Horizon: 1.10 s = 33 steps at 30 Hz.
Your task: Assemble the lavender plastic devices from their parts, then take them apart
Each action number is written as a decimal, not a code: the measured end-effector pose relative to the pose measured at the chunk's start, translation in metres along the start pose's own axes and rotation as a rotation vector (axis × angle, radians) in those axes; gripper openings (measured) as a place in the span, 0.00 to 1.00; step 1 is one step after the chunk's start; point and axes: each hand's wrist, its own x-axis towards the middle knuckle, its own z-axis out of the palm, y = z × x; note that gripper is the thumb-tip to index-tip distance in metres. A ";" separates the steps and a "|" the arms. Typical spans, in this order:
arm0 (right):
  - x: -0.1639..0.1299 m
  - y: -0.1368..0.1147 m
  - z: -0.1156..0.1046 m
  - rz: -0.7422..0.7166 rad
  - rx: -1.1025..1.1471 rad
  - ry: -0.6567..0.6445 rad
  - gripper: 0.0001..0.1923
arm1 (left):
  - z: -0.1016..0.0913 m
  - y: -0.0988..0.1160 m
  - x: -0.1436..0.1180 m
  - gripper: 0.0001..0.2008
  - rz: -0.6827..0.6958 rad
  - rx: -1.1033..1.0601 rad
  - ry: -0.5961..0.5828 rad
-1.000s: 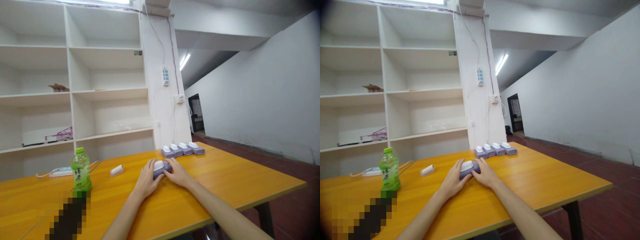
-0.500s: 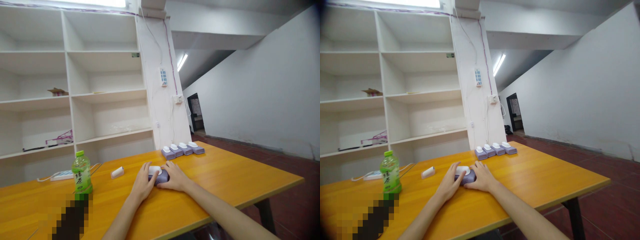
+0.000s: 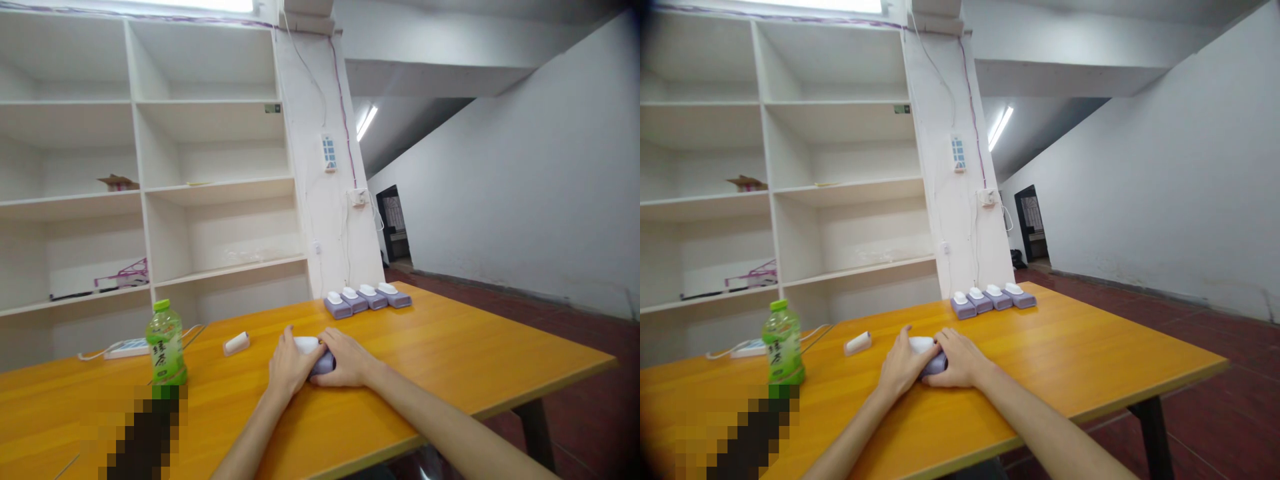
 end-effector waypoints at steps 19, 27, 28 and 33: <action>-0.002 0.001 -0.001 0.089 0.015 0.016 0.41 | 0.002 -0.007 0.001 0.44 0.257 -0.166 -0.032; -0.004 0.001 -0.004 -0.020 0.119 -0.022 0.52 | -0.007 -0.028 0.012 0.34 0.274 -0.326 -0.086; -0.003 0.000 -0.005 -0.031 0.121 -0.013 0.52 | -0.006 -0.028 0.012 0.35 0.266 -0.334 -0.076; -0.001 -0.006 -0.007 -0.066 0.106 0.045 0.51 | 0.001 -0.023 0.011 0.37 0.229 -0.370 -0.004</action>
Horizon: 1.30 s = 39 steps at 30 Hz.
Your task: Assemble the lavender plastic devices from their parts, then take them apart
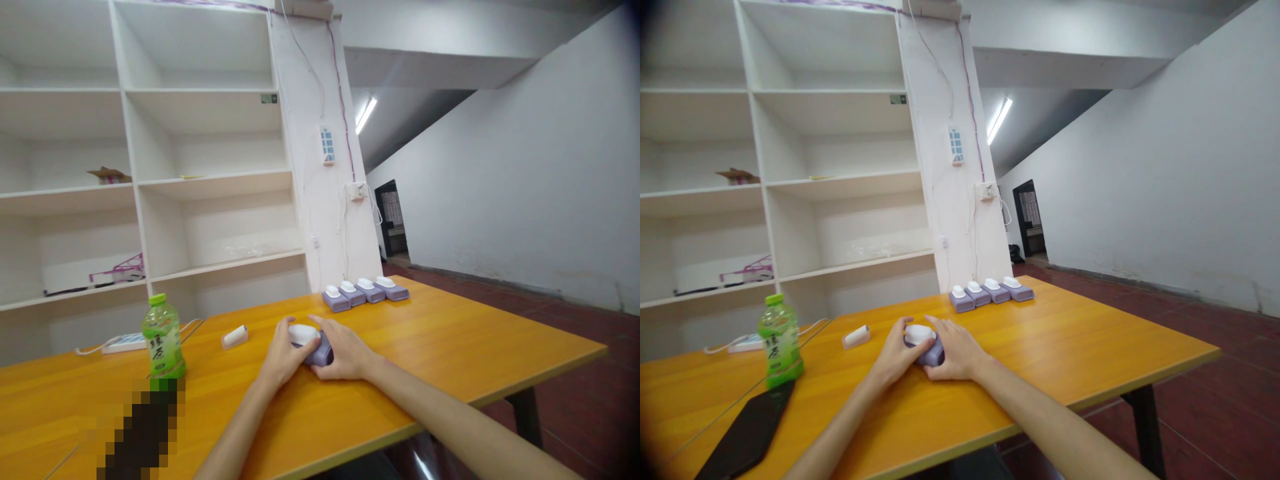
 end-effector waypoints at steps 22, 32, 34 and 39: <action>0.000 0.006 0.003 -0.118 0.012 0.178 0.49 | -0.006 0.015 -0.011 0.55 0.073 -0.115 -0.183; 0.002 0.003 0.000 -0.271 -0.037 0.155 0.44 | -0.008 0.025 -0.008 0.54 -0.132 -0.315 -0.241; 0.002 0.003 0.000 -0.312 -0.077 0.109 0.43 | -0.010 0.025 -0.010 0.56 -0.134 -0.346 -0.268; 0.003 -0.001 -0.001 -0.364 -0.140 0.058 0.44 | -0.018 0.028 -0.014 0.55 -0.118 -0.482 -0.311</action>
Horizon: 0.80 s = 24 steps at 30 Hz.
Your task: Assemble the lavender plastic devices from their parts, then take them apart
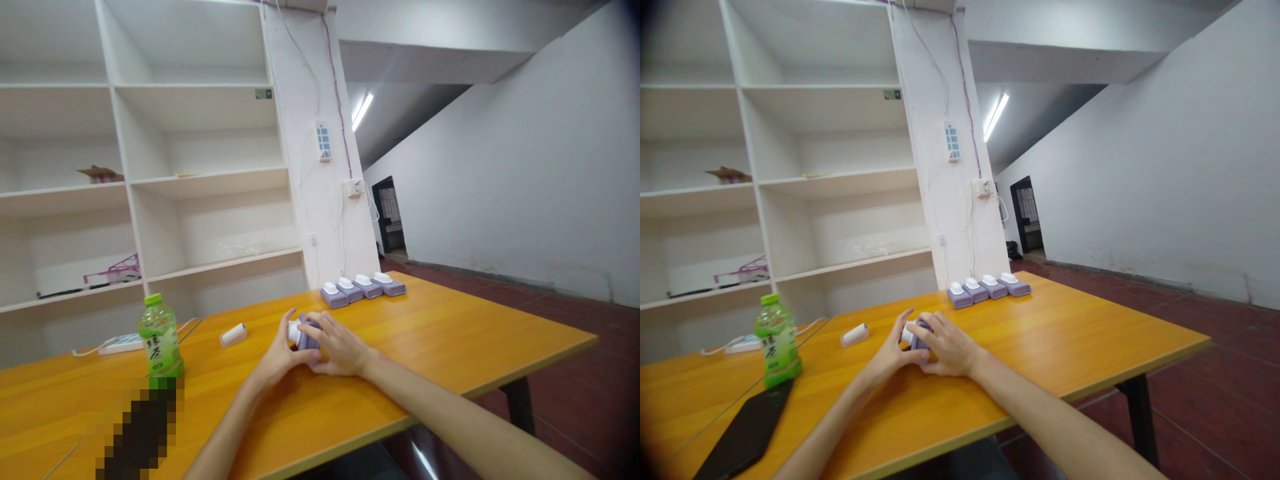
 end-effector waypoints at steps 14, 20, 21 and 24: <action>0.003 -0.006 -0.003 -0.200 -0.088 -0.048 0.37 | -0.007 -0.007 0.002 0.53 0.008 -0.122 -0.109; 0.002 -0.008 -0.007 -0.177 -0.121 -0.063 0.37 | -0.008 -0.018 0.011 0.56 0.025 -0.117 -0.065; 0.002 -0.008 -0.007 -0.177 -0.122 -0.057 0.37 | -0.008 -0.019 0.012 0.57 0.025 -0.117 -0.064; 0.002 -0.007 -0.005 -0.183 -0.121 -0.048 0.37 | -0.008 -0.019 0.012 0.55 0.029 -0.122 -0.080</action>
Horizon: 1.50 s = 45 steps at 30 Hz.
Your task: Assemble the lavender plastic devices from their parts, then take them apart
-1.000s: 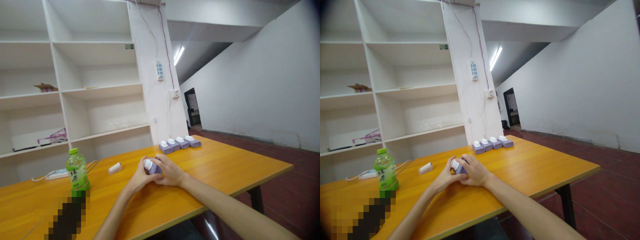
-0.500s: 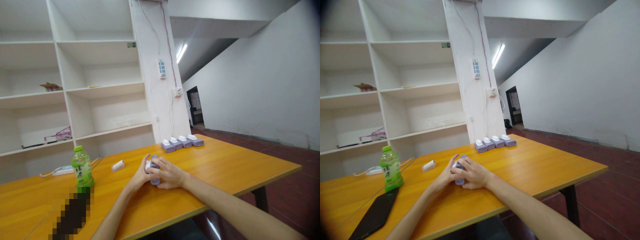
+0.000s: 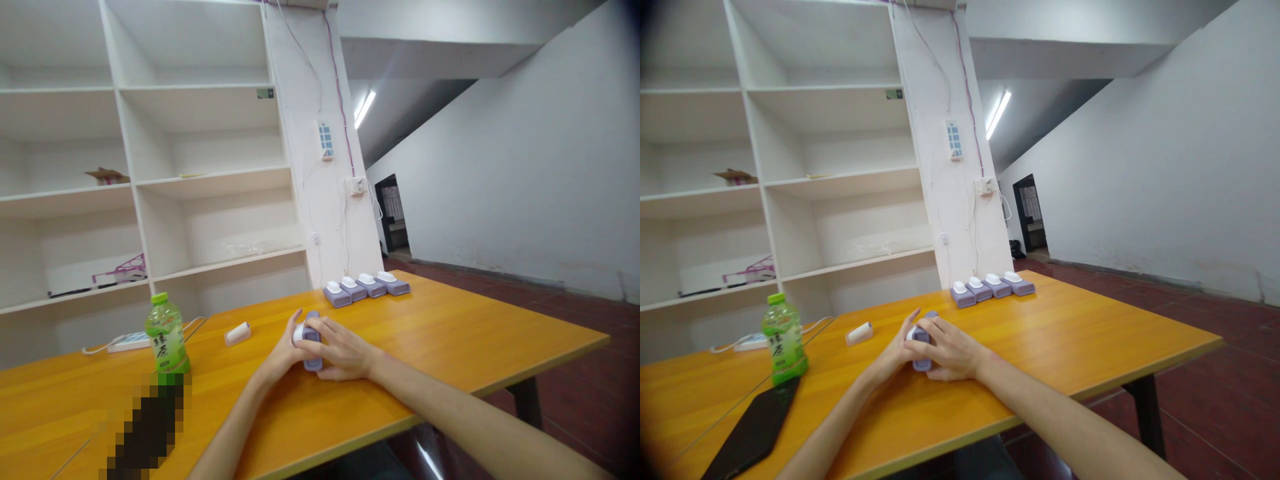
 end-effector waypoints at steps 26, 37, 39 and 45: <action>-0.010 0.014 0.024 0.355 0.441 0.227 0.40 | 0.030 0.026 -0.012 0.36 0.046 -0.049 0.006; -0.014 0.019 0.032 0.378 0.474 0.227 0.42 | 0.031 0.021 -0.011 0.34 0.019 -0.079 0.032; -0.014 0.019 0.032 0.390 0.468 0.227 0.42 | 0.031 0.019 -0.010 0.33 0.019 -0.084 0.045; -0.014 0.020 0.032 0.419 0.444 0.217 0.44 | 0.028 0.014 -0.006 0.40 -0.004 -0.112 0.080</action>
